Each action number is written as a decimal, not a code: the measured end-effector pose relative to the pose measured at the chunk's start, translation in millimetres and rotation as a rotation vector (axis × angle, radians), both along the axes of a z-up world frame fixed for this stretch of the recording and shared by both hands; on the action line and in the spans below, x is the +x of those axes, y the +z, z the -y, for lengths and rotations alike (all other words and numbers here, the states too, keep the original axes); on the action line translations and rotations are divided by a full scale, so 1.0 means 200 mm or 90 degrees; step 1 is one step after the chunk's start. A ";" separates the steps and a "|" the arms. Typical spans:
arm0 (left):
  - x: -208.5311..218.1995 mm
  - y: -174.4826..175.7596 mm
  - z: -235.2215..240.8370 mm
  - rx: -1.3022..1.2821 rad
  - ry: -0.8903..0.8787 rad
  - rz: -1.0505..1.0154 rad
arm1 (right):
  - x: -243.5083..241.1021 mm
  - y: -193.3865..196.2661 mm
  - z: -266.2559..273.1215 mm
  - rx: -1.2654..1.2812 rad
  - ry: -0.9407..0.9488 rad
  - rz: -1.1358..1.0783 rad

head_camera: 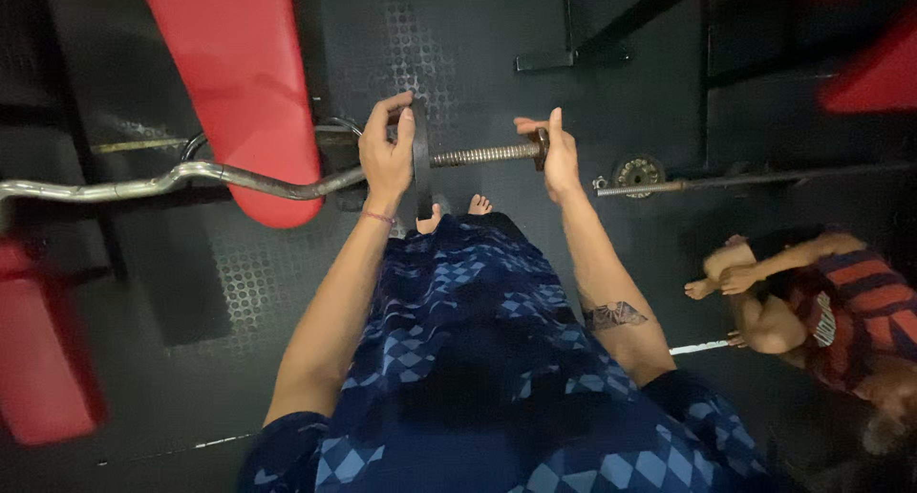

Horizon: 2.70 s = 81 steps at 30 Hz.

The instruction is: The person stands in a gym and handles a barbell, then sits on the floor to attach a weight plate and a collar to one end of the barbell.

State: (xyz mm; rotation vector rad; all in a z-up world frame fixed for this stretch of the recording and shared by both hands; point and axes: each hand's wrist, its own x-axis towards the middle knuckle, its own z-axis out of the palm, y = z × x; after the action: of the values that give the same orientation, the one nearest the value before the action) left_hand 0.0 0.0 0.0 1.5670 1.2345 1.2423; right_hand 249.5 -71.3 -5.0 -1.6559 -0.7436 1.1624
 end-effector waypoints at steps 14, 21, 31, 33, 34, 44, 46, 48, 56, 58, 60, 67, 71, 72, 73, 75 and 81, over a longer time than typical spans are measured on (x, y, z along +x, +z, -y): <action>0.00 0.08 0.02 -0.016 -0.020 -0.014 | 0.06 0.05 0.02 -0.112 0.060 -0.106; 0.00 0.06 0.02 -0.014 -0.013 -0.024 | 0.12 -0.16 0.12 -0.111 0.066 -0.095; -0.01 0.04 0.01 -0.009 -0.023 -0.012 | 0.07 -0.10 0.04 -0.029 0.021 -0.138; -0.01 0.03 0.02 -0.005 -0.021 -0.019 | 0.06 -0.06 0.04 -0.042 0.050 -0.107; -0.01 0.04 0.02 -0.006 -0.021 -0.019 | 0.06 -0.07 0.04 -0.043 0.050 -0.107; 0.00 0.03 0.02 -0.006 -0.005 -0.026 | 0.01 -0.15 0.06 0.121 -0.038 -0.099; 0.00 0.02 0.02 -0.005 0.002 -0.031 | 0.03 -0.23 0.07 0.153 -0.065 -0.129; 0.00 0.03 0.03 -0.004 0.006 -0.034 | 0.06 -0.31 0.09 0.179 -0.109 -0.201; -0.01 0.04 0.02 0.001 -0.005 -0.025 | 0.07 -0.29 0.16 0.238 -0.112 -0.361; -0.01 0.05 0.02 0.002 -0.013 -0.018 | 0.07 -0.27 0.18 0.233 -0.114 -0.360; -0.01 0.06 0.03 0.002 -0.019 -0.016 | 0.05 -0.26 0.19 0.220 -0.118 -0.370; 0.00 0.09 0.04 0.010 -0.014 -0.017 | 0.06 -0.26 0.21 0.202 -0.086 -0.277; 0.00 0.04 0.02 0.017 -0.005 -0.015 | 0.08 -0.31 0.18 0.157 -0.072 -0.188; 0.00 0.04 0.02 0.017 -0.001 -0.014 | 0.08 -0.29 0.18 0.153 -0.069 -0.179; 0.00 0.04 0.02 0.017 -0.002 -0.014 | 0.07 -0.28 0.17 0.153 -0.070 -0.179; 0.00 0.04 0.02 0.008 0.001 -0.015 | 0.06 -0.24 0.15 0.083 -0.080 -0.135; 0.00 0.06 0.03 0.006 0.016 -0.040 | -0.01 -0.06 0.11 0.004 -0.055 -0.042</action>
State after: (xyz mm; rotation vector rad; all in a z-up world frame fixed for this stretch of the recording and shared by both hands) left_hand 0.6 -5.2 11.9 1.6129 1.2938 1.2237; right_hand 247.3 -92.5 -17.2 -1.6219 -0.6270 1.1460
